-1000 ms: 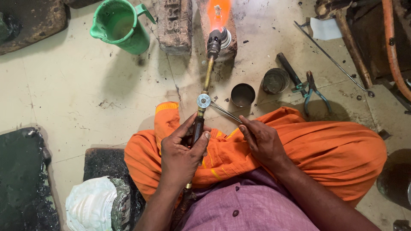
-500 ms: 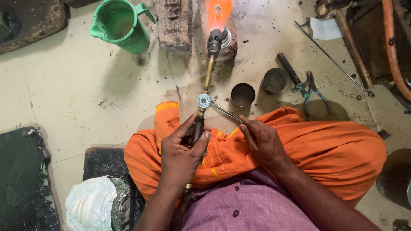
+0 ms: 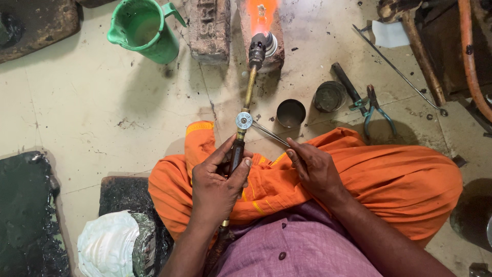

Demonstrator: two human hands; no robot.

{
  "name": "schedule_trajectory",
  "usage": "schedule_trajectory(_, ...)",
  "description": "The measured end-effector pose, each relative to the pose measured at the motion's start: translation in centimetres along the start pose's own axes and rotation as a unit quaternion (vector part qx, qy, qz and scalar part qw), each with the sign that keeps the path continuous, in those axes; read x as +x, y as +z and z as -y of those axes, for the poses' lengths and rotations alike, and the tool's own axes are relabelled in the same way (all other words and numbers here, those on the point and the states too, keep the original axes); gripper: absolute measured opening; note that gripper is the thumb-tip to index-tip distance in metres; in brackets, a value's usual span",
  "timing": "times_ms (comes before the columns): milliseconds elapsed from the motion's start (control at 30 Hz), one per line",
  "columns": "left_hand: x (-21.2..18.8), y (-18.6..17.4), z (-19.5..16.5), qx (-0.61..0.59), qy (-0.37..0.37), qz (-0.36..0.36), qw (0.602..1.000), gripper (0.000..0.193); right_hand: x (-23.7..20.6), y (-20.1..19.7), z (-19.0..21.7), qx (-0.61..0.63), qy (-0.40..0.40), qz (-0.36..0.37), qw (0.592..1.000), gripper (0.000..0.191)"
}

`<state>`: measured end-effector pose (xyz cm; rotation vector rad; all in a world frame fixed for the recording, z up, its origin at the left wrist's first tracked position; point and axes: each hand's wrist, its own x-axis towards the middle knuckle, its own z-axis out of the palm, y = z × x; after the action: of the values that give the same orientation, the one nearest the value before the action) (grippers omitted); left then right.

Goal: The person sits on the floor holding a thin metal rod in the flame of a bench burner, rotating and repositioning the rod to heat it along its length. They occasionally lift the rod out of the flame, adjust their grip, and reinsert it while steadying the burner with the other hand.

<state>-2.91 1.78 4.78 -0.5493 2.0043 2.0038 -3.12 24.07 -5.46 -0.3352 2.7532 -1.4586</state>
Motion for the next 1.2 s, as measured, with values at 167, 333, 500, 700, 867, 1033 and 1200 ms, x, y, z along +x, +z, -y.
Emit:
schedule_trajectory(167, 0.1, 0.0, -0.3, 0.009, -0.002, 0.003, 1.0, 0.054, 0.1, 0.1, -0.2, 0.001, 0.008, 0.002, 1.0, 0.034)
schedule_trajectory(333, -0.1, 0.1, 0.1, 0.003, 0.016, 0.01, 1.0, 0.053, -0.1, 0.1, -0.2, 0.003, 0.01, 0.002, 1.0, 0.033)
schedule_trajectory(500, -0.1, 0.0, 0.8, 0.016, 0.017, 0.006, 1.0, 0.054, -0.1, 0.1, -0.1, 0.002, 0.011, 0.005, 1.0, 0.033)
schedule_trajectory(700, 0.3, -0.1, 1.3, 0.013, 0.002, 0.003, 1.0, 0.053, 0.0, 0.1, -0.1, -0.004, 0.009, 0.007, 1.0, 0.033)
schedule_trajectory(867, 0.2, -0.1, 1.4, 0.015, 0.007, 0.001, 1.0, 0.053, -0.1, 0.1, -0.2, 0.0, -0.005, -0.001, 1.0, 0.032)
schedule_trajectory(1033, 0.0, -0.1, 1.2, -0.002, 0.016, 0.004, 1.0, 0.054, 0.0, 0.2, -0.2, -0.002, 0.0, 0.001, 1.0, 0.033)
schedule_trajectory(1200, -0.1, -0.1, 1.1, -0.014, 0.023, 0.001, 1.0, 0.055, 0.0, 0.1, 0.0, 0.003, 0.01, 0.005, 1.0, 0.033)
